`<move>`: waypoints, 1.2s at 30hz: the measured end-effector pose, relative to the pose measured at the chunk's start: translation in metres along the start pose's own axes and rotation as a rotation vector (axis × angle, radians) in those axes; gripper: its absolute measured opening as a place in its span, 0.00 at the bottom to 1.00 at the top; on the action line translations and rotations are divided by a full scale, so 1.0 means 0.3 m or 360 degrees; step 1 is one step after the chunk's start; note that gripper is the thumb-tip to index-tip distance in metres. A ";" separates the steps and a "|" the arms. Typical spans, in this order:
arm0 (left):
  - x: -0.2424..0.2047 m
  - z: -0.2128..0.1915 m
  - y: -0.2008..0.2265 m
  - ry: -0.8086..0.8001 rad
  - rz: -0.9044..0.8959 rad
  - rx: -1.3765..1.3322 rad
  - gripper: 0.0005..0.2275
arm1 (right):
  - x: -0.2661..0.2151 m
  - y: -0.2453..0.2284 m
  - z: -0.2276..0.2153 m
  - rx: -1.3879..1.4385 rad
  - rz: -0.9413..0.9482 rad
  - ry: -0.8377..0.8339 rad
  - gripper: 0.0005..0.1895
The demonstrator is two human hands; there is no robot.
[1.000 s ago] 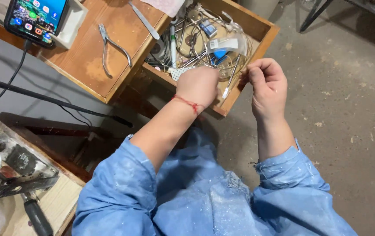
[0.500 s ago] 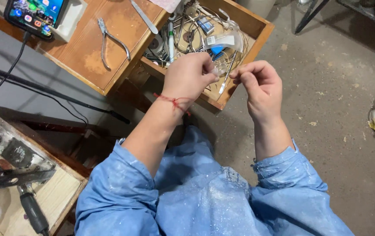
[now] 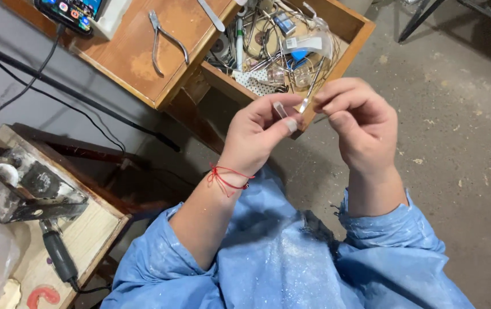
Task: The person uses a rotary tool to polish a set of dentures held in their left hand. They switch the tool's burr bit and continue polishing the dentures on their lap.
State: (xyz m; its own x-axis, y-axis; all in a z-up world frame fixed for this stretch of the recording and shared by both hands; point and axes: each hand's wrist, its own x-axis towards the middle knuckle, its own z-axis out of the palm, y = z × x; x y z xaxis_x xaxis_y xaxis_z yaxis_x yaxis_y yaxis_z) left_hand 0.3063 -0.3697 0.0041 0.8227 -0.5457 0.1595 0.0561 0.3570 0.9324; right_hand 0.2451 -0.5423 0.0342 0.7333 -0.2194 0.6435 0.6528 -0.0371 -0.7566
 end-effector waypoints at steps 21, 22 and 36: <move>-0.018 0.006 0.040 -0.0416 -0.0324 -0.0095 0.04 | 0.022 -0.038 -0.003 -0.0895 0.0055 -0.0463 0.07; -0.014 -0.008 0.013 -0.0414 -0.0322 -0.0097 0.04 | 0.026 -0.039 -0.015 -0.0894 0.0054 -0.0466 0.07; -0.007 -0.079 -0.147 -0.0512 -0.0444 -0.0124 0.04 | 0.032 -0.051 -0.057 -0.0767 0.0269 -0.0877 0.20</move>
State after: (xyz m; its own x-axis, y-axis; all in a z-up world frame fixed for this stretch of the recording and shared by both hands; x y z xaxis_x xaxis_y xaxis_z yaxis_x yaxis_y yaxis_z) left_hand 0.3155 -0.3665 -0.0450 0.5523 -0.8336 0.0094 0.3042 0.2120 0.9287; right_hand 0.2388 -0.5604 0.0499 0.8877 0.2550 0.3834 0.4605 -0.4968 -0.7357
